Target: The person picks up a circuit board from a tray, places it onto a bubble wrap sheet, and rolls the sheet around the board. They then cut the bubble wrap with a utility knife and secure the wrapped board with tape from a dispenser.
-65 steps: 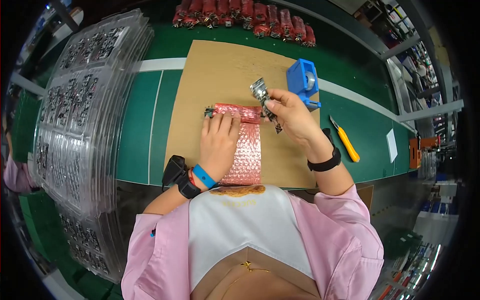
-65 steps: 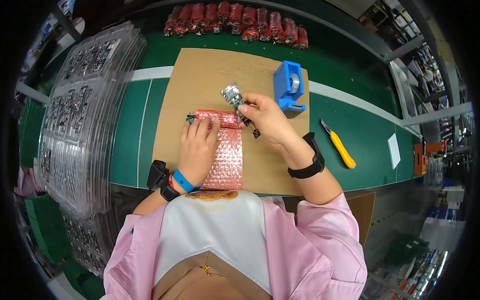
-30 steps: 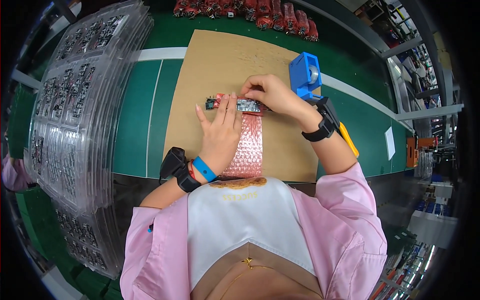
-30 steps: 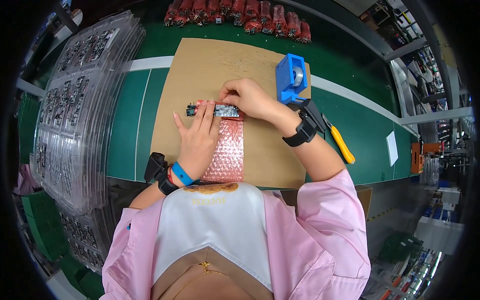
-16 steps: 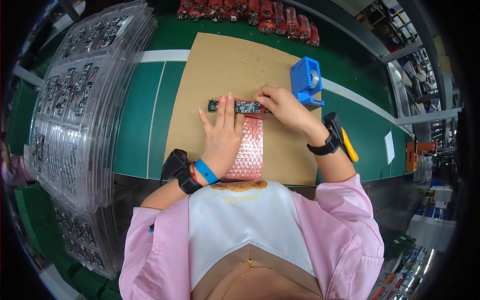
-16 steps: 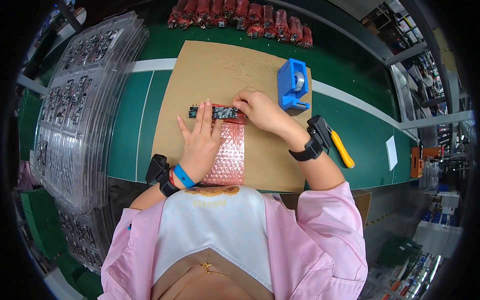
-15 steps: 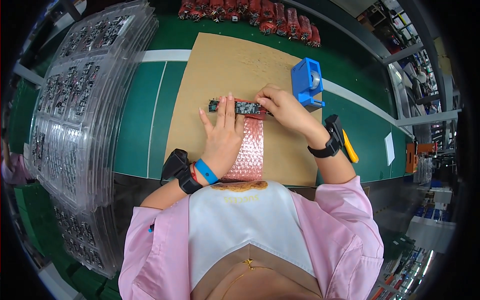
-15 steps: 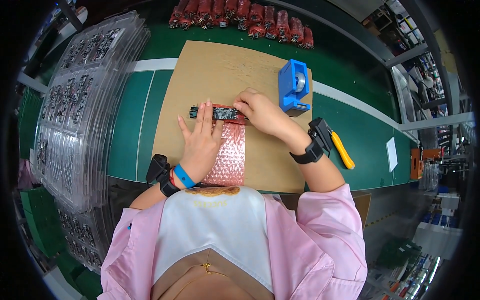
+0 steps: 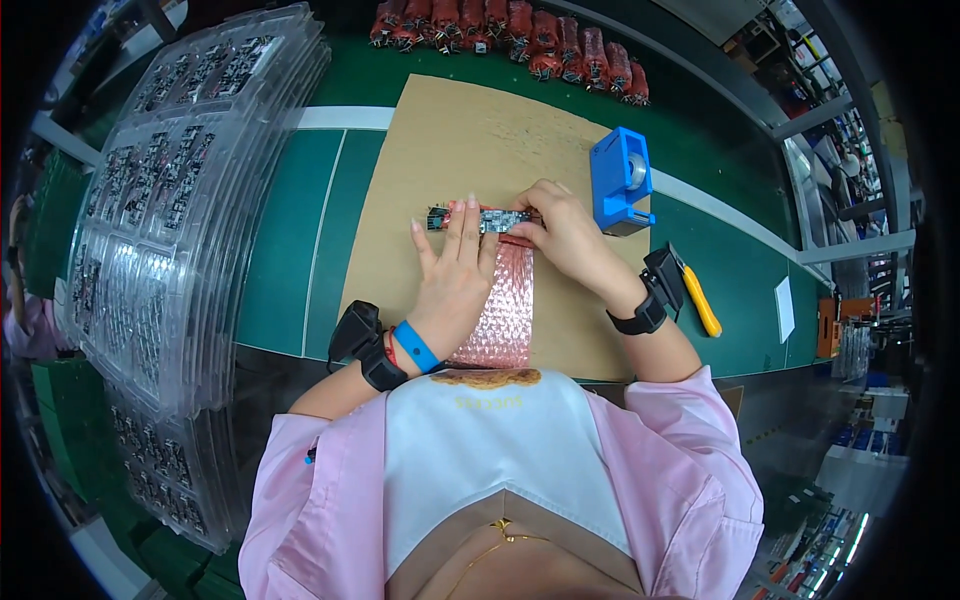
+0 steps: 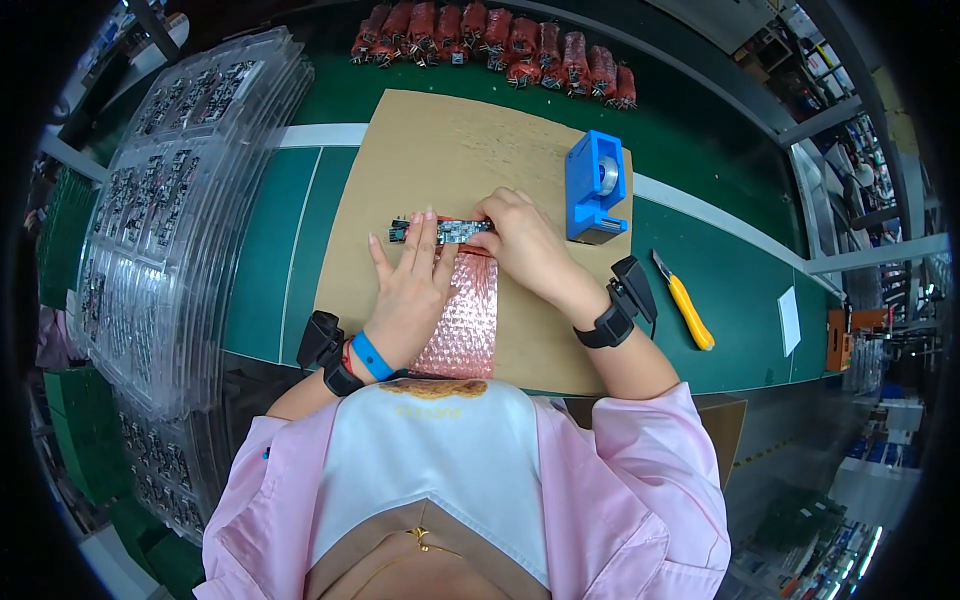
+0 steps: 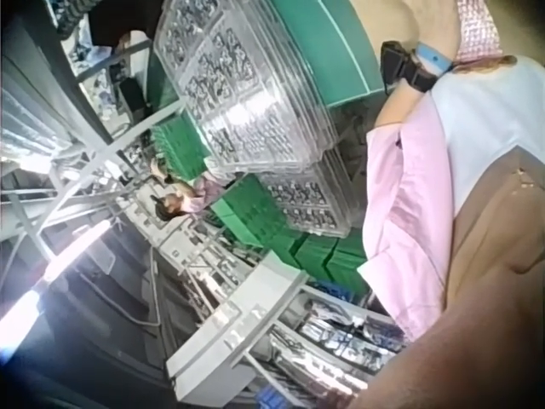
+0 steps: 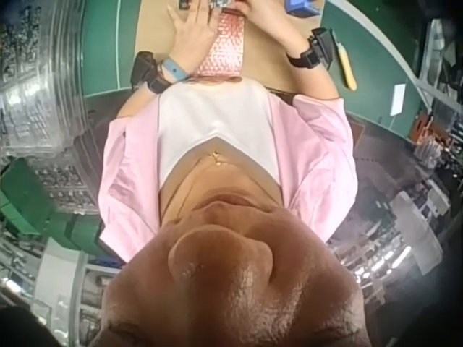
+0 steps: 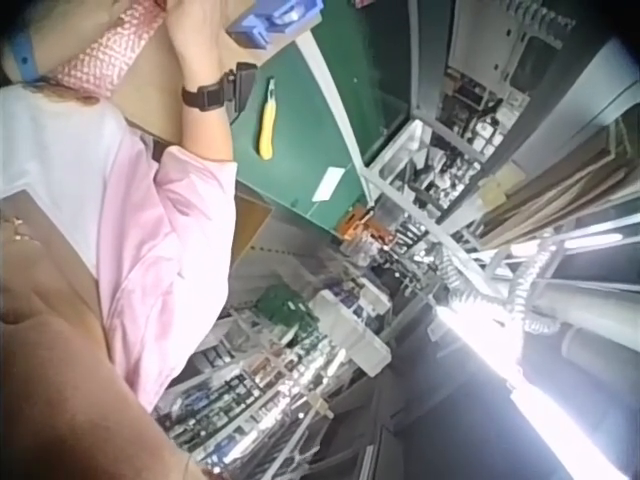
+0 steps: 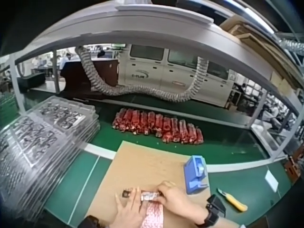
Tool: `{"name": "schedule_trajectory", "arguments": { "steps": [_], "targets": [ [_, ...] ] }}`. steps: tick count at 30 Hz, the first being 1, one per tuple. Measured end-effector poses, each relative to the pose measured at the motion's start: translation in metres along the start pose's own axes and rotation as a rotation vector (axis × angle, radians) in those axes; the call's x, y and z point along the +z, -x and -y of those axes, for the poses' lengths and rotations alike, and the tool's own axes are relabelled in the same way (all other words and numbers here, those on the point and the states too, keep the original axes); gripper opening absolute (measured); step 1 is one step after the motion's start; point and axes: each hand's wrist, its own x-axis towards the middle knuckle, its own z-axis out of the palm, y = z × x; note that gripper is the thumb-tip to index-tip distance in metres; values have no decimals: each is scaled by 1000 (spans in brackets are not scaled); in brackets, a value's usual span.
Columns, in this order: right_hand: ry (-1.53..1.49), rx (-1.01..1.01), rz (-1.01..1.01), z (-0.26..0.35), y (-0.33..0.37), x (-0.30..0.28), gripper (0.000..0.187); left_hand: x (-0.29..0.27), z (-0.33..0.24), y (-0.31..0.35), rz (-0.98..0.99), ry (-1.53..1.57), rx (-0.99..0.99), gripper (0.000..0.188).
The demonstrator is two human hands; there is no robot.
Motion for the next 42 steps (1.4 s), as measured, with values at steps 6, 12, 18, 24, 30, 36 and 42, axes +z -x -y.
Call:
{"name": "schedule_trajectory", "arguments": {
  "steps": [6,12,18,24,30,36,42],
  "targets": [
    [-729,491,168,-20,-4,1,16,-6,13,-10,23,70,103,36],
    [-639,364,182,-39,-5,-9,16,-35,31,-40,104,303,242,28],
    [-449,277,169,-25,1,-26,18,-29,31,-85,135,703,-179,21],
    [-244,132,60,-22,20,-19,22,-12,29,-87,419,774,-175,20],
    [64,-139,-138,-26,42,-11,22,-11,-10,-70,171,356,-71,24],
    [200,-392,-210,-39,53,-10,22,7,-23,-54,-57,229,28,27],
    [-130,-258,-216,-50,58,-9,22,14,-23,-52,-22,184,109,32]
  ]
}}
